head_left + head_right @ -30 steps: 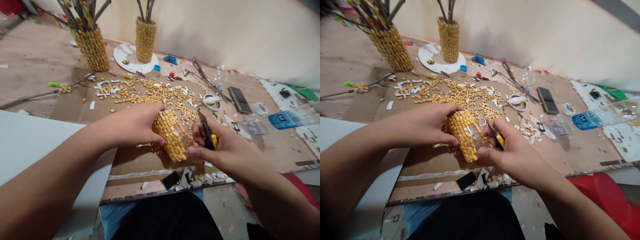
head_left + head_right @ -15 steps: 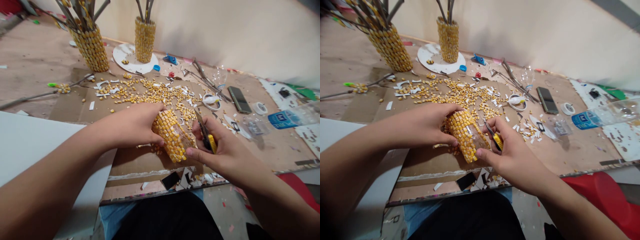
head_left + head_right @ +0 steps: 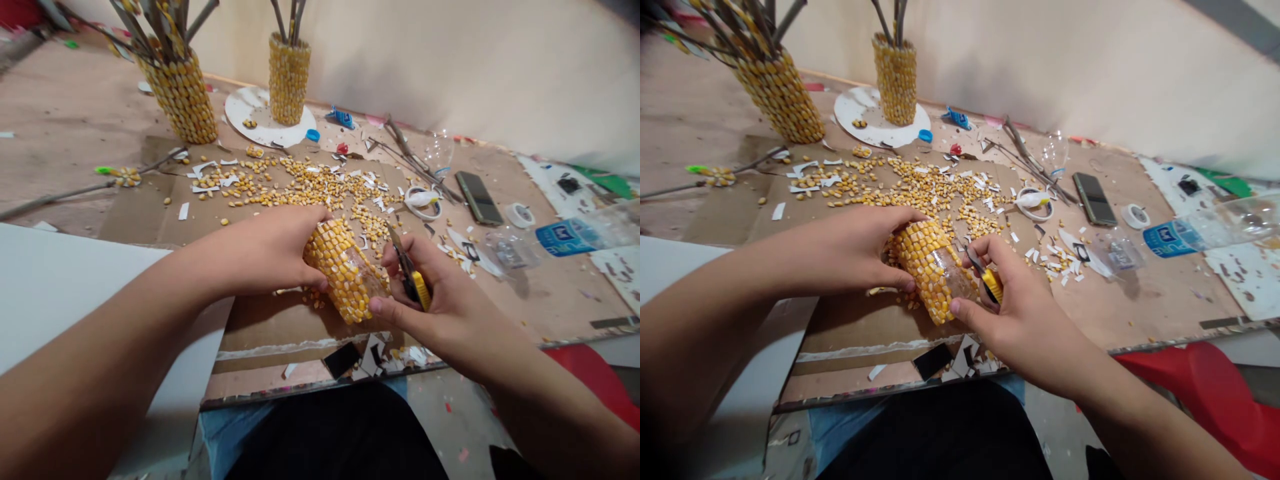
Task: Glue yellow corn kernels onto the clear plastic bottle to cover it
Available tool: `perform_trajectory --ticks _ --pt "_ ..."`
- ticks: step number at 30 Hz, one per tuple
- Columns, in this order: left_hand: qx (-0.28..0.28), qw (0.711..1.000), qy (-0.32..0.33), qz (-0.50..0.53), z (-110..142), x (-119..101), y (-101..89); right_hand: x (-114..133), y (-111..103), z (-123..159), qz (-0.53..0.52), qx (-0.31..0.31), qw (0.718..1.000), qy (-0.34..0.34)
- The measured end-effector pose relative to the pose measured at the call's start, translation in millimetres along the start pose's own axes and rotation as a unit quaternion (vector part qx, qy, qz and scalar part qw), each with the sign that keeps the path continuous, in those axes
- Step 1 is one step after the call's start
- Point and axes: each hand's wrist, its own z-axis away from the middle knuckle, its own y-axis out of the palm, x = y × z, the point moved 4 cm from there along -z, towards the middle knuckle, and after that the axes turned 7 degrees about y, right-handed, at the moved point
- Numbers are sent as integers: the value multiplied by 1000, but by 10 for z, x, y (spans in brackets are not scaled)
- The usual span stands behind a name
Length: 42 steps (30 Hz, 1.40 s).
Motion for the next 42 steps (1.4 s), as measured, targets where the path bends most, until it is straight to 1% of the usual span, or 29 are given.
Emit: perform_trajectory --ticks 6,11,13,16,19,20,22,25,27,29,32,35,37,39,40,42 --pt "3 1000 -1 7 16 -5 -10 19 28 44 -23 16 1000 8" --pt "4 1000 2 17 29 4 -14 3 35 86 -4 8 1000 11" --pt "5 1000 3 24 33 10 -10 6 29 90 -11 4 1000 18" --pt "11 999 -2 35 50 33 1 -1 -27 68 -33 -21 999 21" --pt "23 998 0 59 83 59 3 -60 -127 13 -17 -62 998 16" --pt "26 997 0 67 95 68 -1 -93 -160 -13 -9 -66 998 14" --pt "29 996 -5 85 113 85 -12 -179 -220 -78 2 -53 998 17" --pt "14 992 -10 123 105 98 -27 -326 -347 -191 59 -52 997 6" --pt "-19 987 -11 157 77 104 -31 -424 -427 -271 135 -65 988 -23" --pt "-48 981 -13 190 46 110 -11 -530 -451 -349 195 -58 978 -45" --pt "-63 967 -36 246 16 138 70 -652 -386 -441 278 -34 959 -47" --pt "-71 951 -56 296 16 168 140 -642 -269 -465 340 -15 938 -66" --pt "-68 945 -64 313 32 176 155 -603 -231 -464 352 -6 933 -76" --pt "-67 944 -81 313 58 185 142 -581 -264 -488 343 1 936 -85" --pt "-66 945 -91 308 74 191 130 -583 -315 -519 329 3 940 -90" --pt "-57 949 -106 291 103 198 108 -624 -488 -632 287 -1 954 -89"
